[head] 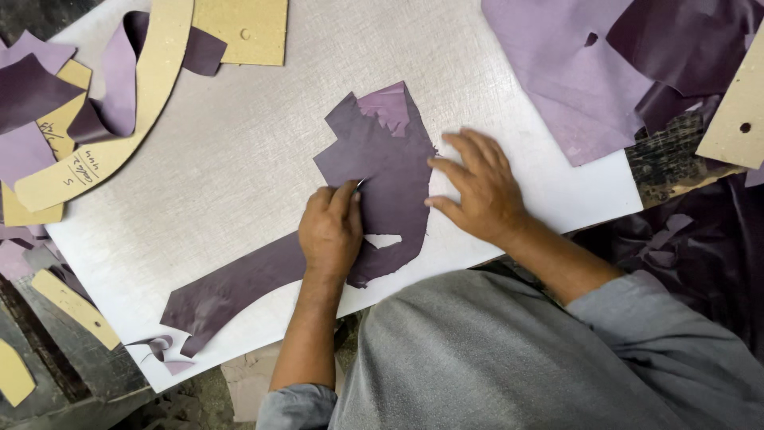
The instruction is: The person uses a utility knife to cut purple fabric along the edges of cardboard templates on a white worktable. They repeatedly position templates, cut around them, remove the cut pieces, and place new templates to continue cutting additional fabric pieces.
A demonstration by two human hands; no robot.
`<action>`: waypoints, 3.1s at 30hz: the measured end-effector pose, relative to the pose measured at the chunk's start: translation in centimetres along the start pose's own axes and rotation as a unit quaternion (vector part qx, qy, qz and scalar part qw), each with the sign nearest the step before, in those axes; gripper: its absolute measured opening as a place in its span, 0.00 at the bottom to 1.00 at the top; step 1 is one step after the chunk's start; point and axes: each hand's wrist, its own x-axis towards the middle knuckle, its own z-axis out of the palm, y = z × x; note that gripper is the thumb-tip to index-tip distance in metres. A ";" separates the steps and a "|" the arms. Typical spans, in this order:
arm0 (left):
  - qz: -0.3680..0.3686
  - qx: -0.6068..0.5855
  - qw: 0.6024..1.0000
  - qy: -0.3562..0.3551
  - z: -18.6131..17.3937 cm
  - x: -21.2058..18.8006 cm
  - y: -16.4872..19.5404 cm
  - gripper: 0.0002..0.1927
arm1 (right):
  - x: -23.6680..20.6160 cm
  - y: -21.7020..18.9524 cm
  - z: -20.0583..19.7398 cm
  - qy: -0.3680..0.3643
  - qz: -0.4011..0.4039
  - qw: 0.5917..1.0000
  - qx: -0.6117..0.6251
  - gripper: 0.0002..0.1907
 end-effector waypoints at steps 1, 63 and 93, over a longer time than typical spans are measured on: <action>0.018 -0.001 1.000 -0.012 0.4 0.9 0.2 0.09 | -0.9 -0.8 0.0 -0.011 -0.012 1.000 0.006 0.30; -0.165 0.097 0.981 0.028 0.2 -8.5 -5.9 0.15 | 4.7 -11.1 7.4 -0.078 -0.079 0.993 -0.044 0.23; -0.209 0.111 0.972 -0.016 -12.8 -25.2 -18.8 0.19 | 9.1 -28.1 18.6 -0.044 -0.153 0.987 -0.015 0.10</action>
